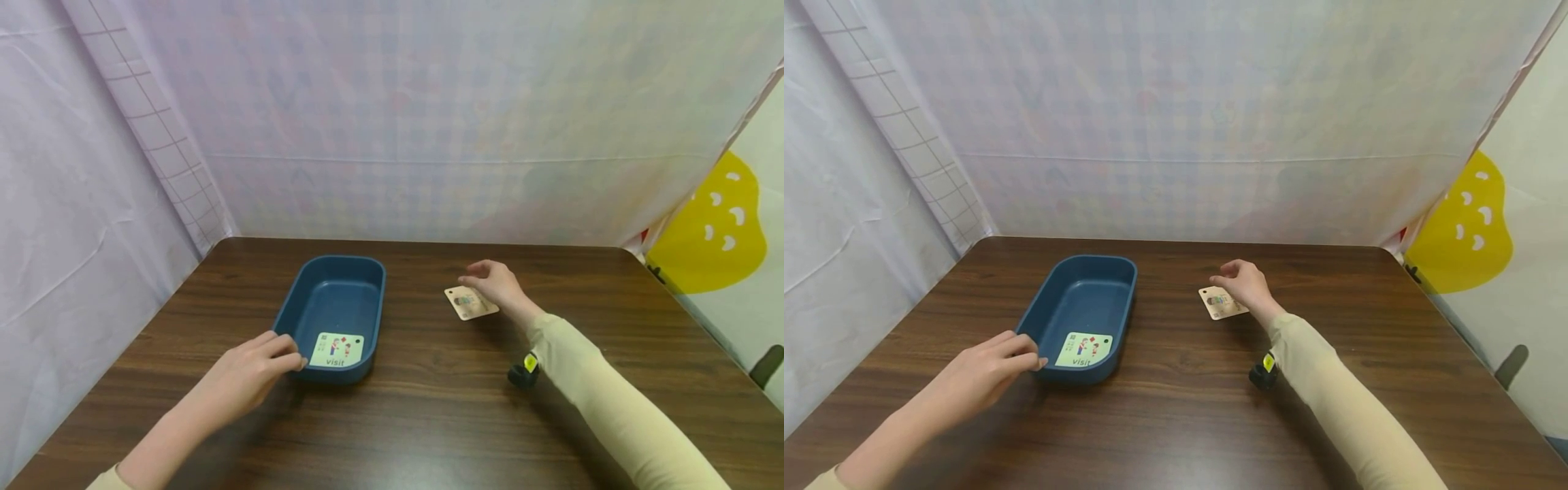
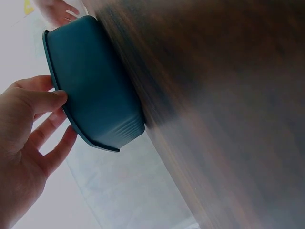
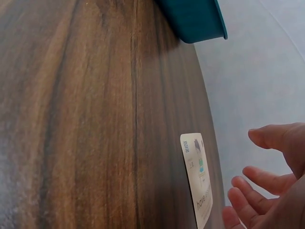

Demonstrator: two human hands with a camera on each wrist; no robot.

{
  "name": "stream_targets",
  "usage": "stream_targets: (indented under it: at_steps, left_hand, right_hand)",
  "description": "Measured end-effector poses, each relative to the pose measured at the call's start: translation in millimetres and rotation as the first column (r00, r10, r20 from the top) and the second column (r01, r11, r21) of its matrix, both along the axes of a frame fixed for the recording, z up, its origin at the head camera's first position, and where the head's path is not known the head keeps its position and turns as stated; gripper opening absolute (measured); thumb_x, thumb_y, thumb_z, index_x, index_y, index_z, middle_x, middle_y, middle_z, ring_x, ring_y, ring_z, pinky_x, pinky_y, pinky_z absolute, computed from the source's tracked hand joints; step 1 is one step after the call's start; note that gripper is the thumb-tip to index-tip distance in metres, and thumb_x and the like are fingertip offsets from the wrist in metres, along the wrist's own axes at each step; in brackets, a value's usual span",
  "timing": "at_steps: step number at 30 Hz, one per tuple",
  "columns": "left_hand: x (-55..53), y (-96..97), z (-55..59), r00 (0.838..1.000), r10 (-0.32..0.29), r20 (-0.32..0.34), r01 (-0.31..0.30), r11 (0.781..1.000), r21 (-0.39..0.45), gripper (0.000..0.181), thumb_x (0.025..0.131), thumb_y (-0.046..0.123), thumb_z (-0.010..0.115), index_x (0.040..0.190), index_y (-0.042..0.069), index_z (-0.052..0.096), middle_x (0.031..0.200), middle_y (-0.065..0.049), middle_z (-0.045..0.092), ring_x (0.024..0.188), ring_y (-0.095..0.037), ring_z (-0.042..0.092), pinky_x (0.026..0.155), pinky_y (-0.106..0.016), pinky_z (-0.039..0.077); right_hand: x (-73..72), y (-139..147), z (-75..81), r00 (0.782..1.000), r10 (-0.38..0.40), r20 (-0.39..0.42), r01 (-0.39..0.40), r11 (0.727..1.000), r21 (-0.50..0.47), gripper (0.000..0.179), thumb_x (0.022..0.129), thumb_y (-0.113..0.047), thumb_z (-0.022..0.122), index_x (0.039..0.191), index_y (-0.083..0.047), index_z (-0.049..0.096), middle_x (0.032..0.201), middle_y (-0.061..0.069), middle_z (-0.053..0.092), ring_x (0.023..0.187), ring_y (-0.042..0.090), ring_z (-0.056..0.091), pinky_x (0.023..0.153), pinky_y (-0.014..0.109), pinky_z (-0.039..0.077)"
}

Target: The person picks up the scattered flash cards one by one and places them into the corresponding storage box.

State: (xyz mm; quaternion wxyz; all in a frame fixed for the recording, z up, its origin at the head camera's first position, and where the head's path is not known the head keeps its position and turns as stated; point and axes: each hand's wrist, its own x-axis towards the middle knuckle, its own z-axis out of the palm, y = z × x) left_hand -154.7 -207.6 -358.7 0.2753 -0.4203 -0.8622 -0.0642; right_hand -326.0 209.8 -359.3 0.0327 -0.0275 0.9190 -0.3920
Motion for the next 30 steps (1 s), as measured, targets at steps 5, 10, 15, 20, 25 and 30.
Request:
stream_targets:
  at_steps: [5, 10, 15, 20, 25, 30]
  left_hand:
    - [-0.5, -0.4, -0.1, 1.000, 0.001, -0.002, -0.001, 1.000, -0.006, 0.031, 0.079, 0.000, 0.072, 0.098, 0.024, 0.070, 0.093, 0.011, 0.058, 0.083, -0.005, 0.052, 0.064, -0.018, 0.050]
    - [-0.6, -1.3, -0.6, 1.000, -0.011, -0.014, 0.011, 1.000, 0.002, 0.020, 0.094, 0.007, 0.062, 0.098, 0.025, 0.070, 0.094, 0.012, 0.058, 0.083, -0.005, 0.052, 0.063, -0.017, 0.050]
    - [-0.4, -0.9, -0.3, 1.000, -0.017, -0.015, 0.017, 1.000, 0.005, 0.027, 0.085, 0.001, 0.068, 0.098, 0.025, 0.070, 0.094, 0.012, 0.058, 0.083, -0.005, 0.052, 0.063, -0.017, 0.049]
    - [0.0, 0.0, 0.0, 1.000, -0.008, -0.016, 0.008, 1.000, 0.010, 0.041, 0.071, -0.005, 0.080, 0.097, 0.025, 0.070, 0.093, 0.012, 0.058, 0.082, -0.005, 0.052, 0.062, -0.016, 0.049]
    - [0.5, 0.4, 0.6, 1.000, -0.006, -0.013, 0.006, 1.000, 0.014, 0.041, 0.070, -0.006, 0.080, 0.097, 0.025, 0.071, 0.092, 0.012, 0.058, 0.082, -0.005, 0.052, 0.062, -0.017, 0.049]
    - [0.6, 0.1, 0.4, 1.000, -0.004, -0.008, 0.004, 1.000, 0.013, 0.042, 0.070, -0.005, 0.081, 0.097, 0.025, 0.071, 0.093, 0.013, 0.058, 0.083, -0.004, 0.052, 0.063, -0.017, 0.049]
  right_hand:
    - [-1.1, 2.0, -3.0, 1.000, -0.001, 0.010, 0.001, 1.000, 0.012, 0.054, 0.095, -0.030, 0.064, 0.136, 0.002, 0.051, 0.139, 0.026, 0.053, 0.130, 0.042, 0.049, 0.110, 0.053, 0.040]
    - [-0.9, 3.0, -4.9, 1.000, -0.001, 0.011, 0.000, 0.999, 0.033, 0.056, 0.094, -0.030, 0.065, 0.136, 0.004, 0.050, 0.139, 0.027, 0.053, 0.130, 0.042, 0.049, 0.110, 0.053, 0.040]
    - [-0.6, 4.6, -6.7, 1.000, 0.009, 0.004, -0.009, 0.998, 0.058, 0.057, 0.094, -0.030, 0.065, 0.135, 0.005, 0.049, 0.136, 0.028, 0.054, 0.127, 0.043, 0.051, 0.108, 0.053, 0.042]
    - [-1.0, 5.2, -8.9, 1.000, 0.018, 0.004, -0.019, 0.997, 0.078, 0.060, 0.091, -0.031, 0.066, 0.135, 0.007, 0.048, 0.135, 0.029, 0.054, 0.124, 0.043, 0.051, 0.105, 0.052, 0.043]
    - [-1.4, 5.1, -13.0, 1.000, 0.019, -0.014, -0.017, 0.992, 0.125, 0.061, 0.089, -0.031, 0.068, 0.132, 0.008, 0.050, 0.129, 0.031, 0.056, 0.119, 0.042, 0.054, 0.101, 0.050, 0.044]
    - [1.1, 3.0, -13.0, 1.000, 0.014, -0.014, -0.012, 0.986, 0.166, 0.063, 0.089, -0.032, 0.068, 0.133, 0.009, 0.050, 0.129, 0.032, 0.056, 0.120, 0.045, 0.052, 0.101, 0.052, 0.043]
